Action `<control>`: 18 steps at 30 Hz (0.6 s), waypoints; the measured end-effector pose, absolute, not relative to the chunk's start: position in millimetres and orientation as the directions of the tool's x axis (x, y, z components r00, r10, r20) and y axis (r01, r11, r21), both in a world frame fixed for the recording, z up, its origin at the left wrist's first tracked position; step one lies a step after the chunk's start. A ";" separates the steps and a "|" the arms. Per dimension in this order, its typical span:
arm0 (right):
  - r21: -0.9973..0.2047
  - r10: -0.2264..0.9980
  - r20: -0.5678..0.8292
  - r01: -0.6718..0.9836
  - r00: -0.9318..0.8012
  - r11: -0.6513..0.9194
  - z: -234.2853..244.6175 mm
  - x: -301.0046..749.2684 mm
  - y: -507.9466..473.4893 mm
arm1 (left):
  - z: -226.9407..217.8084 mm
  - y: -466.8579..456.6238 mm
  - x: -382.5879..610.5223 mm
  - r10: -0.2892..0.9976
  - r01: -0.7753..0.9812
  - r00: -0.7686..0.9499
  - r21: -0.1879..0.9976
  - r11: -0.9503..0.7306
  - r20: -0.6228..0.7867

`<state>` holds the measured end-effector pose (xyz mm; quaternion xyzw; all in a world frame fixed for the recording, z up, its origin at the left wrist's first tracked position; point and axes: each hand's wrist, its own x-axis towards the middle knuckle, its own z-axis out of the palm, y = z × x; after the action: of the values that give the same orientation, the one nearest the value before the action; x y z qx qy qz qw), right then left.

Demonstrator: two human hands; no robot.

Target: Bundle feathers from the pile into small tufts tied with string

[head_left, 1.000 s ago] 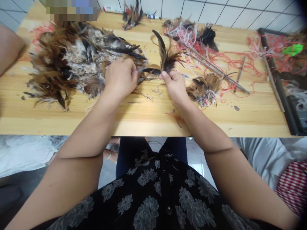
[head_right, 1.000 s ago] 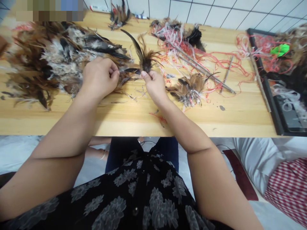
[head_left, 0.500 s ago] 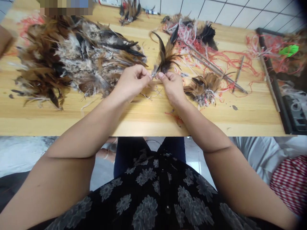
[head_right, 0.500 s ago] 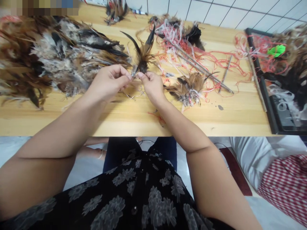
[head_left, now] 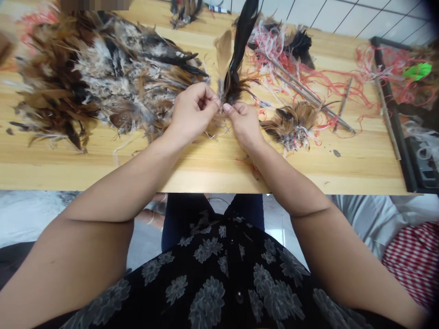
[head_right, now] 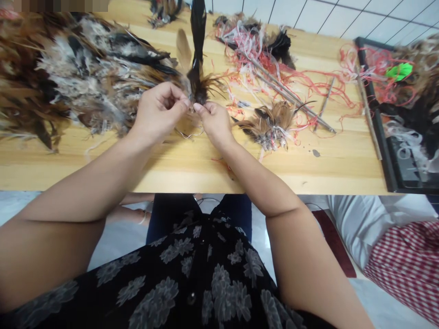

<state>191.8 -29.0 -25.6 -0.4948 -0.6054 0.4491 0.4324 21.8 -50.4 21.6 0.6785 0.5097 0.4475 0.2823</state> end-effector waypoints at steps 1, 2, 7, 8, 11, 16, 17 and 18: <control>-0.977 0.989 0.059 0.197 -0.133 0.084 -24.2 190.9 -30.2 | 20.5 -49.3 22.0 0.939 0.426 0.082 0.839 -0.337 0.335; -0.982 0.988 0.047 0.174 -0.149 0.073 -22.9 190.2 -31.2 | 19.6 -48.4 21.8 0.935 0.422 0.087 0.838 -0.346 0.343; -0.996 0.983 0.008 0.085 -0.182 0.024 -19.2 190.1 -34.1 | 20.8 -50.0 19.7 0.938 0.484 0.095 0.808 -0.337 0.334; -0.997 0.984 0.003 0.081 -0.176 0.018 -18.7 190.0 -34.4 | 22.3 -51.4 19.6 0.938 0.500 0.095 0.799 -0.334 0.333; -0.997 0.987 0.024 0.075 -0.162 0.037 -16.3 188.6 -35.4 | 28.5 -57.2 20.8 0.938 0.536 0.097 0.777 -0.330 0.332; -0.985 0.991 0.077 0.149 -0.107 0.092 -12.8 188.4 -34.4 | 38.3 -66.1 25.0 0.951 0.559 0.069 0.777 -0.288 0.302; -0.980 0.992 0.088 0.173 -0.091 0.103 -12.8 189.4 -33.5 | 39.2 -67.2 25.7 0.953 0.558 0.072 0.780 -0.282 0.294; -0.974 0.992 0.102 0.196 -0.080 0.116 -13.1 190.6 -32.7 | 39.7 -67.9 26.4 0.955 0.556 0.077 0.783 -0.278 0.285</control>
<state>190.6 -32.7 -13.1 -0.5021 -0.5915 0.4359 0.4562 26.4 -67.9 39.7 0.6907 0.5471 0.4026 0.2480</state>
